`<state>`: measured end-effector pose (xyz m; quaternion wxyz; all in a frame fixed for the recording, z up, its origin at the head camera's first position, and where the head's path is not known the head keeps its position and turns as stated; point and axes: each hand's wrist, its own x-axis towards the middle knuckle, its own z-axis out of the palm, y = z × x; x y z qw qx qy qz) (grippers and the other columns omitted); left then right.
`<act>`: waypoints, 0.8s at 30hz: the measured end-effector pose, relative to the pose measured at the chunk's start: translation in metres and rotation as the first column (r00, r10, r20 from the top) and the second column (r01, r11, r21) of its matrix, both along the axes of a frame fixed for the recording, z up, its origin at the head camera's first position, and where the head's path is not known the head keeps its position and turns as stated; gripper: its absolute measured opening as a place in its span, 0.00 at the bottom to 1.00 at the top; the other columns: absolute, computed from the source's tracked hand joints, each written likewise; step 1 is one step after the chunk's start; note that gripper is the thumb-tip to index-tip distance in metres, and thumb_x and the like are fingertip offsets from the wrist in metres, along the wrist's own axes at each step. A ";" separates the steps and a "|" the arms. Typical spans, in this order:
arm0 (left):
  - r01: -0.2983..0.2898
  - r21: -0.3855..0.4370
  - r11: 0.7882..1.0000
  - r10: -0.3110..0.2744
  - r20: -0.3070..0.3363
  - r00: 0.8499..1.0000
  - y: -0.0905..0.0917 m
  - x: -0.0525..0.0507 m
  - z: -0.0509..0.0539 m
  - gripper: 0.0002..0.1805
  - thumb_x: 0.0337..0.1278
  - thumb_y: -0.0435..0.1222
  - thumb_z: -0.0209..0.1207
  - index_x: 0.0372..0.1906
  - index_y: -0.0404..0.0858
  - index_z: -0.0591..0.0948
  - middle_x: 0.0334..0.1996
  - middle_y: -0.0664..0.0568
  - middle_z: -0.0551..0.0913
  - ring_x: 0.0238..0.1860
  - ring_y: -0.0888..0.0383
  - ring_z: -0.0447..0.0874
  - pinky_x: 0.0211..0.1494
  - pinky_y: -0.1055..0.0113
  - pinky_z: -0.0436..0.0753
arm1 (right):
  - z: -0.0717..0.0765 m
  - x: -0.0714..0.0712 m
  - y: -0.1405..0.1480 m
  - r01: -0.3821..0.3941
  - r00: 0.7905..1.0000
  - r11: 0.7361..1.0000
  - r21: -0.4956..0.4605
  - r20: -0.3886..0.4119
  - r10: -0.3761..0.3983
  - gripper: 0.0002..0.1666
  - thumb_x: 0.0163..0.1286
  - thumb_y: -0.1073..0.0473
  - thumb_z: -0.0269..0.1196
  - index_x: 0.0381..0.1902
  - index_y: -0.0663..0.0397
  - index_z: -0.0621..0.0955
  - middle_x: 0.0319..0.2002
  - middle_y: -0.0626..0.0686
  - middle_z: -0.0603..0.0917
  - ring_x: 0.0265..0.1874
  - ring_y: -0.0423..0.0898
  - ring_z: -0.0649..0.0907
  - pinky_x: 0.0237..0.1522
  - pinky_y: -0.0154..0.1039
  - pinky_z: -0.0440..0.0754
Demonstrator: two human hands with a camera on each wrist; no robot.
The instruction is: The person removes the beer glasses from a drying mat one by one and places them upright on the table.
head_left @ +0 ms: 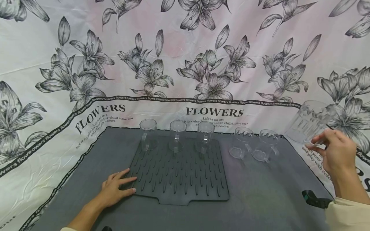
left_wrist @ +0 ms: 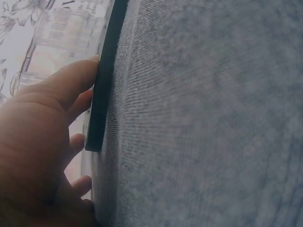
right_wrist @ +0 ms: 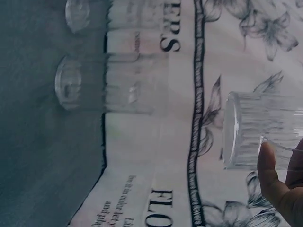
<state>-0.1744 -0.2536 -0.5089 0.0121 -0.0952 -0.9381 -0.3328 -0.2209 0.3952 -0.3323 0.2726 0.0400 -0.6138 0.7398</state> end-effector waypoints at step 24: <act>-0.001 0.000 1.000 0.001 -0.022 1.000 -0.002 -0.001 -0.003 0.29 0.51 0.55 0.67 0.57 0.46 0.83 0.69 0.44 0.63 0.66 0.34 0.50 0.55 0.35 0.49 | -0.088 -0.040 0.047 0.020 0.979 0.978 -0.207 0.203 0.023 0.19 0.75 0.66 0.50 0.22 0.64 0.75 0.19 0.55 0.78 0.20 0.46 0.80 0.21 0.43 0.83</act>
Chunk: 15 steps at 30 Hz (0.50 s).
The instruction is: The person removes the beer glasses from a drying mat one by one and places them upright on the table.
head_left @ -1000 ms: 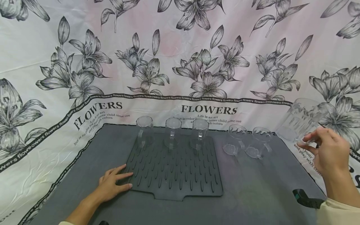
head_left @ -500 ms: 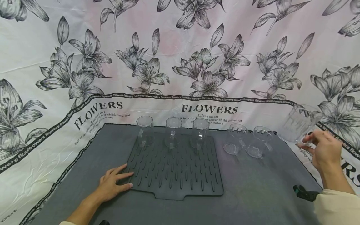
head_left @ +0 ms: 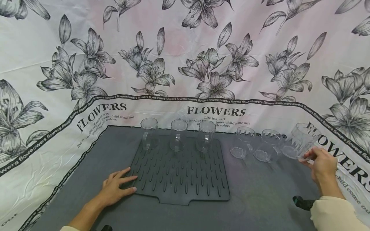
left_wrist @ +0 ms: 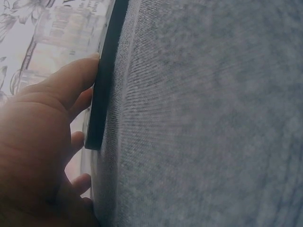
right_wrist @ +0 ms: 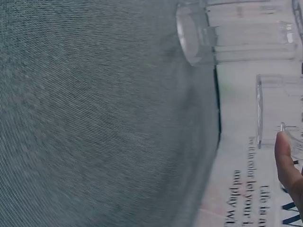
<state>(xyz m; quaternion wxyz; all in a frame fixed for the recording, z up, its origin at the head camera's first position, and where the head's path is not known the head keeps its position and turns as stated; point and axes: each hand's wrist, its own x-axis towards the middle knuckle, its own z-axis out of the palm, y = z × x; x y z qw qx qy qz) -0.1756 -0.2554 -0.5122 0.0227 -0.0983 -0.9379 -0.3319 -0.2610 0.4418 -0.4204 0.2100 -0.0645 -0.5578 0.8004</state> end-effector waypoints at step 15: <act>0.002 -0.008 1.000 -0.002 0.000 1.000 0.000 -0.001 0.001 0.29 0.52 0.55 0.66 0.57 0.47 0.83 0.69 0.44 0.63 0.65 0.34 0.51 0.53 0.35 0.51 | -0.037 -0.009 -0.001 0.043 0.985 0.999 0.005 0.169 -0.043 0.19 0.75 0.65 0.49 0.22 0.59 0.77 0.17 0.51 0.78 0.18 0.43 0.79 0.17 0.42 0.81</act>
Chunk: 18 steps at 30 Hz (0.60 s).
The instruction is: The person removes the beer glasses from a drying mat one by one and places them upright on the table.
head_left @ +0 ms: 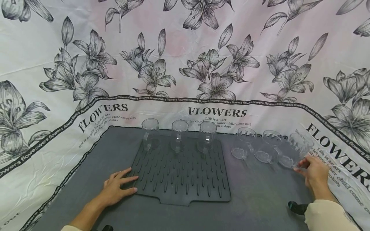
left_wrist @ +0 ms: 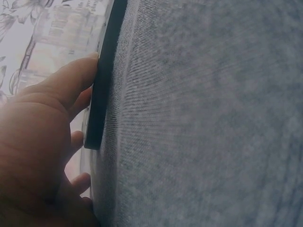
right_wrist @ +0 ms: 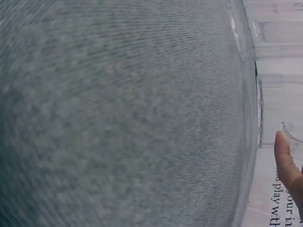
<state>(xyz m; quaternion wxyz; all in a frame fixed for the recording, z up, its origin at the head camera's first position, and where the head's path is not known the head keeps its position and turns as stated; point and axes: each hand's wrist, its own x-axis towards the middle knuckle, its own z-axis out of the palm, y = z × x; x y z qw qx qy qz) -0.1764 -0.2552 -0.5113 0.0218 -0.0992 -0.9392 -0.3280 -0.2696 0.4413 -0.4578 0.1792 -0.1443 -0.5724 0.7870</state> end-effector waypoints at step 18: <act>0.005 0.014 1.000 -0.005 0.001 1.000 -0.002 -0.001 -0.005 0.29 0.52 0.56 0.66 0.58 0.47 0.82 0.70 0.45 0.62 0.67 0.35 0.50 0.56 0.35 0.49 | -0.009 0.004 0.005 -0.061 0.997 0.998 0.016 0.049 0.060 0.20 0.76 0.65 0.49 0.23 0.58 0.80 0.19 0.51 0.79 0.20 0.44 0.81 0.20 0.44 0.82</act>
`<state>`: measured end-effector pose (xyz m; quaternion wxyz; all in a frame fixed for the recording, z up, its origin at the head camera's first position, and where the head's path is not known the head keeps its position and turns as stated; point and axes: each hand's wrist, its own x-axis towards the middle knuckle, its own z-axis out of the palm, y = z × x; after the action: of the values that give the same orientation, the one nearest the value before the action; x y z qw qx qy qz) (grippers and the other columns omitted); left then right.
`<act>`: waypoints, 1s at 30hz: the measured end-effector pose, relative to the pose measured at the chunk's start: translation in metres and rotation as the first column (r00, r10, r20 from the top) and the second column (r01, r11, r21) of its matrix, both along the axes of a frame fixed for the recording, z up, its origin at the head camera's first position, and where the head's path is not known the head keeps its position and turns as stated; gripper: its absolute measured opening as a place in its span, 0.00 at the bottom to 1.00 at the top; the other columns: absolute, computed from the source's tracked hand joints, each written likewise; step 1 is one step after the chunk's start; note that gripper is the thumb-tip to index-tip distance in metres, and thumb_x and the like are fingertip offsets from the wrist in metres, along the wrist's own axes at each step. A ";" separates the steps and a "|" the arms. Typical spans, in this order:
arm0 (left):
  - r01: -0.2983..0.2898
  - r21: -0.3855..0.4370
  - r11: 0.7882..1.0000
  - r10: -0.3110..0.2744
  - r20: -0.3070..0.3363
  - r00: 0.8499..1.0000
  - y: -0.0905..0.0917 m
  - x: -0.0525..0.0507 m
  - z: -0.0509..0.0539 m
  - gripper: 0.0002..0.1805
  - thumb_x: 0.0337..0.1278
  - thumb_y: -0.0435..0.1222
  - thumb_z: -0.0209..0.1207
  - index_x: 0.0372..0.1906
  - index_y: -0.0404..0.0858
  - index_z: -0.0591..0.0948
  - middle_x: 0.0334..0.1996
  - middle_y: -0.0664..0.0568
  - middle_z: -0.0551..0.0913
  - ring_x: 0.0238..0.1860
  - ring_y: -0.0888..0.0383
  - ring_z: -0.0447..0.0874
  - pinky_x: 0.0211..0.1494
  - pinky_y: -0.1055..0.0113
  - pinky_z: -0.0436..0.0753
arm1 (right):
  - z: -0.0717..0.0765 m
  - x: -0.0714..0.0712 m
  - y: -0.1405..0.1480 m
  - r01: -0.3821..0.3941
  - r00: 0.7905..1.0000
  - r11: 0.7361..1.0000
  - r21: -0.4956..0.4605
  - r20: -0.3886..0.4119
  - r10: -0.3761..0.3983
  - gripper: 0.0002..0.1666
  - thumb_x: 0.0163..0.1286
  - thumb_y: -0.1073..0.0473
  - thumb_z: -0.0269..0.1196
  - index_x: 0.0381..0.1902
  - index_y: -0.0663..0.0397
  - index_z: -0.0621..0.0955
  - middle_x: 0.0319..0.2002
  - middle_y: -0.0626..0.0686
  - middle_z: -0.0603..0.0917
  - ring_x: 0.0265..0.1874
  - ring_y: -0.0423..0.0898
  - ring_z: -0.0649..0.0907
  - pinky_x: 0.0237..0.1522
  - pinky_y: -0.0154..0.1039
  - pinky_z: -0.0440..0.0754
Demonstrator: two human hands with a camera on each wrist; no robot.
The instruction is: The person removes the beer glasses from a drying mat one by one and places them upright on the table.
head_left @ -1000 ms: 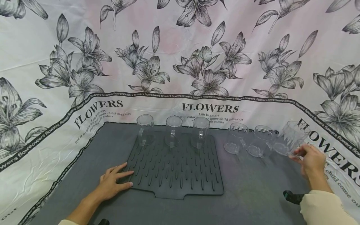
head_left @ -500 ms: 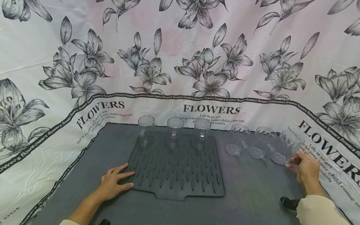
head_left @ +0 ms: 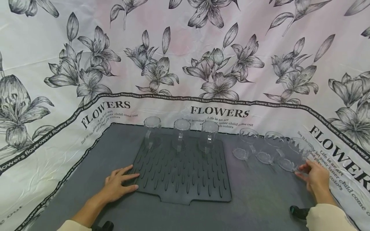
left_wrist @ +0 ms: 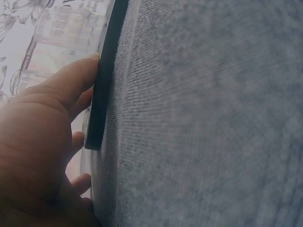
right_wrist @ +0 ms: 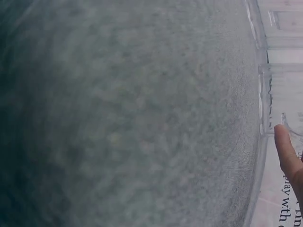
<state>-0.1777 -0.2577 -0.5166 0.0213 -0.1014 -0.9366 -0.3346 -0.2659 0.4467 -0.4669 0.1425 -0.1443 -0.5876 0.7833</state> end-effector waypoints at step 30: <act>0.010 0.024 1.000 -0.010 -0.012 1.000 -0.001 -0.001 0.001 0.29 0.50 0.54 0.68 0.57 0.45 0.83 0.70 0.43 0.61 0.66 0.36 0.50 0.55 0.37 0.49 | 0.068 0.077 -0.140 0.320 0.829 0.900 0.295 -0.547 -0.115 0.11 0.66 0.75 0.57 0.45 0.66 0.77 0.35 0.55 0.78 0.31 0.41 0.79 0.34 0.26 0.77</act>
<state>-0.1787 -0.2586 -0.5159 0.0262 -0.1079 -0.9319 -0.3453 -0.1890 0.3066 -0.3990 0.4096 0.0339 -0.6451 0.6441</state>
